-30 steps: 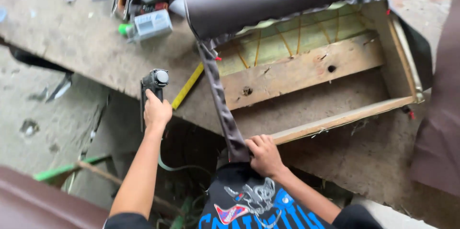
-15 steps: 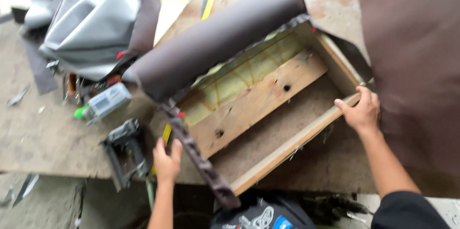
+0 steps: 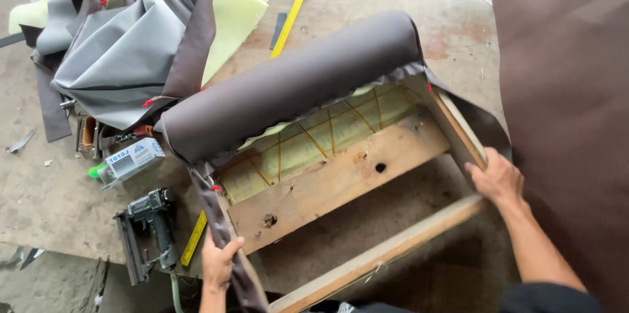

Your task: The person is upholstering a wooden chair frame by attaching a brown fabric cover. They use a pneumatic staple gun to secure the fabric to the underside of the frame, repeatedly pulling the material taut and firing staples along the edges and corners to ensure a smooth fit.

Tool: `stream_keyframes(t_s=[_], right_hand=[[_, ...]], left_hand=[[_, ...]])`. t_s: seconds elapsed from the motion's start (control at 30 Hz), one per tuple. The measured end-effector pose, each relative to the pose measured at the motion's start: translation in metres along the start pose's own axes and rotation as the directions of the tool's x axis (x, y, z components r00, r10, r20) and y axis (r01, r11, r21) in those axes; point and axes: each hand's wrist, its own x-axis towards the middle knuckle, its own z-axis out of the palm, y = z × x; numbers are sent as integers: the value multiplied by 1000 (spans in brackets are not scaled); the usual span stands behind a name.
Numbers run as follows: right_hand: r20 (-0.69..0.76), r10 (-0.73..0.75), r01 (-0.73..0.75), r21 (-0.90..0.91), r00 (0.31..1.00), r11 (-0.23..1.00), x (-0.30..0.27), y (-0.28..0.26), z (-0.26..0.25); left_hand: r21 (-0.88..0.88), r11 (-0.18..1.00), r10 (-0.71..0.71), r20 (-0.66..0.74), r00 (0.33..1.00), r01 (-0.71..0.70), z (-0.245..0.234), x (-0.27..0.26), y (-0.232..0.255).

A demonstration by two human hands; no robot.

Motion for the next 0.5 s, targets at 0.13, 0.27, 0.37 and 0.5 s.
stream_keyframes(t_s=[0.13, 0.27, 0.37, 0.5], right_hand=[[27, 72, -72, -6, 997, 997, -58, 22, -3], [-26, 180, -177, 95, 983, 980, -107, 31, 5], [-59, 224, -219, 94, 973, 971, -125, 38, 24], [-94, 270, -262, 95, 958, 961, -130, 71, 76]], left_hand=[[150, 987, 53, 84, 995, -65, -19, 2, 19], [270, 940, 167, 164, 972, -208, -22, 29, 44], [219, 928, 250, 228, 941, -300, -17, 65, 25], [212, 922, 278, 220, 935, -324, -3, 101, -23]])
